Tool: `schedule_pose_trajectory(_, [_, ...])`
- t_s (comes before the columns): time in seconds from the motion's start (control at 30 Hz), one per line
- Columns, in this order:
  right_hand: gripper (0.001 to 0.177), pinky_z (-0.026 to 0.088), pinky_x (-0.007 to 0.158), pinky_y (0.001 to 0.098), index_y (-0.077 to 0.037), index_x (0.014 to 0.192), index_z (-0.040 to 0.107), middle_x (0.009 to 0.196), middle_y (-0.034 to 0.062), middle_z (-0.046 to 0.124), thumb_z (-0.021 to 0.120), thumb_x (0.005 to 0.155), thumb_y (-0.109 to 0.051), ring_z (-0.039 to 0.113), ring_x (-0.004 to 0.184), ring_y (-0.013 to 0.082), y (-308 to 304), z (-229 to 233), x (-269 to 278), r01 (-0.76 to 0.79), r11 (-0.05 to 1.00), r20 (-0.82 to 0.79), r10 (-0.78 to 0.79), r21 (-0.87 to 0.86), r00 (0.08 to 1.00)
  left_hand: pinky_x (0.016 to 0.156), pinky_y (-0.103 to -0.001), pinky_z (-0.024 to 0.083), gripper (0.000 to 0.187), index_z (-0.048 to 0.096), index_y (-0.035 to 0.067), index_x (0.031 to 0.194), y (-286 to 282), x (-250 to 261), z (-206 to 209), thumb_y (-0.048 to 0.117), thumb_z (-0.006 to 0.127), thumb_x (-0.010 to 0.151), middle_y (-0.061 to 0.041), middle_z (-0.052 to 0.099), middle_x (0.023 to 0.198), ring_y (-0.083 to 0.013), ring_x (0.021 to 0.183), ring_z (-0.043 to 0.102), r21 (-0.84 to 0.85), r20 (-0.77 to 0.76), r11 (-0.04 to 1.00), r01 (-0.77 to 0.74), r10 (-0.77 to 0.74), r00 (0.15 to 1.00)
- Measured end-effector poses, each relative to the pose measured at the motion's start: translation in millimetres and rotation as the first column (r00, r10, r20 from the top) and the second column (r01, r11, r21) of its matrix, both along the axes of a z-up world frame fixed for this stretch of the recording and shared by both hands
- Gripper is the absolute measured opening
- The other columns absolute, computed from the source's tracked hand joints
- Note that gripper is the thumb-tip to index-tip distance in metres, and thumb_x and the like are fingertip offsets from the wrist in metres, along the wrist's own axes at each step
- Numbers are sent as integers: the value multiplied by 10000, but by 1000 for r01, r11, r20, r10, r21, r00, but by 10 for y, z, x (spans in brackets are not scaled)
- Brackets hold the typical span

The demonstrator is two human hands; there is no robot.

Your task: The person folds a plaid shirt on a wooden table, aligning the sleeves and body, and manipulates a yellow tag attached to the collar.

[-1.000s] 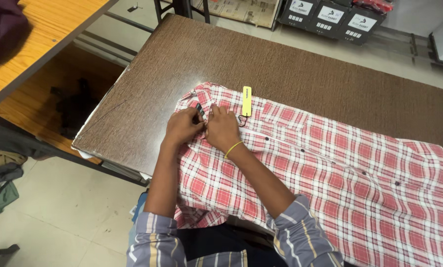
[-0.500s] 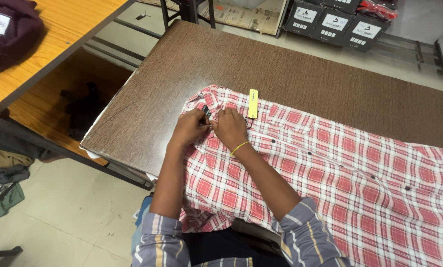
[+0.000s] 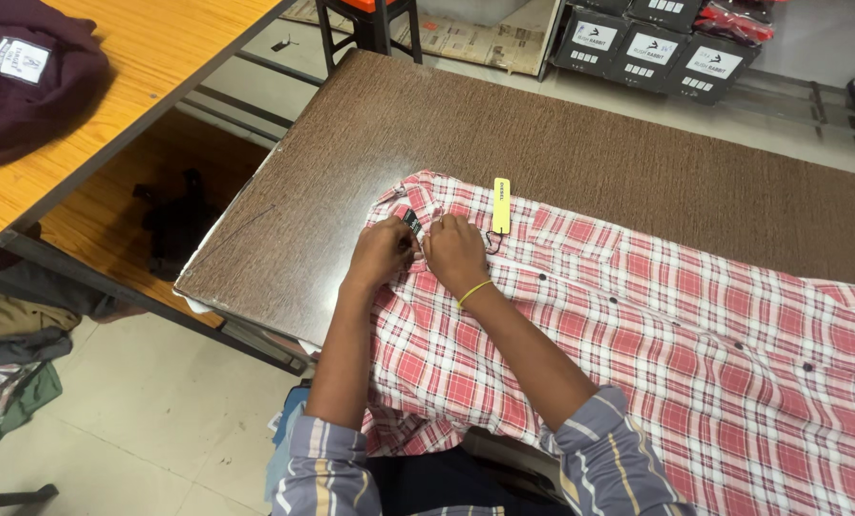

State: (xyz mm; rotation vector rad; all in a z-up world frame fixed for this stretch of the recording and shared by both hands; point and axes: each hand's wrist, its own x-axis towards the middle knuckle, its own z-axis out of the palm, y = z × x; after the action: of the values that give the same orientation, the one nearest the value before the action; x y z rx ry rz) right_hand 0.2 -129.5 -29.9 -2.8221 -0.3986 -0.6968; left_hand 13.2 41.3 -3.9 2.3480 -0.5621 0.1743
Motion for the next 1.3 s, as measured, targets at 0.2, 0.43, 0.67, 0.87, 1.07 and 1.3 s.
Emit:
schedule_pose_trajectory(0.2, [120, 522, 825, 417, -55, 914, 706, 931, 101, 674, 637, 932, -151, 642, 942, 280, -69, -124, 57, -53, 998, 36, 54, -21, 998, 770, -405, 555, 116, 747, 80, 818, -28, -36, 100, 96, 833, 743, -86, 715, 924, -287, 848, 704, 10, -2, 1000, -15, 15, 1000])
schedule_pose_trajectory(0.43, [170, 522, 822, 418, -77, 966, 691, 943, 82, 664, 626, 1020, -224, 647, 921, 275, -154, -54, 69, 17, 967, -83, 4, 253, 997, 759, -388, 572, 255, 719, 95, 971, -23, -71, 139, 135, 821, 740, -74, 754, 917, -254, 835, 735, -24, -78, 999, -28, 26, 997])
schedule_pose_trajectory(0.67, [383, 504, 769, 455, -52, 1036, 691, 966, 112, 654, 721, 864, -393, 646, 928, 297, -39, 198, -62, 63, 992, -103, -52, 107, 993, 737, -417, 552, 249, 722, 123, 1006, -24, -48, 123, 301, 757, 836, -100, 764, 850, -280, 793, 734, 72, -164, 995, -63, 74, 984])
schedule_pose_trajectory(0.87, [356, 478, 887, 450, -45, 1004, 720, 998, 124, 678, 729, 794, -332, 646, 983, 297, -5, 142, -45, 106, 989, -103, -116, -101, 988, 730, -431, 548, 266, 713, 94, 950, -5, -88, 221, 295, 785, 791, -111, 745, 867, -311, 806, 714, 156, -123, 988, -8, 28, 992])
schedule_pose_trajectory(1.07, [196, 553, 734, 408, -22, 1047, 767, 890, 135, 709, 677, 992, -188, 676, 783, 270, -157, -45, 139, -69, 962, 61, 54, 266, 997, 751, -419, 553, 221, 707, 116, 968, -28, -31, 76, 201, 791, 782, -78, 736, 910, -289, 841, 711, 34, -82, 999, -28, 30, 996])
schedule_pose_trajectory(1.3, [160, 575, 621, 279, -58, 1021, 776, 835, 80, 778, 675, 968, -170, 726, 672, 143, -307, -70, 281, 169, 741, -409, 153, 650, 900, 770, -423, 487, 180, 746, 155, 838, -61, -5, -10, 258, 865, 751, -25, 697, 879, -259, 882, 653, 63, 297, 996, -60, 38, 954])
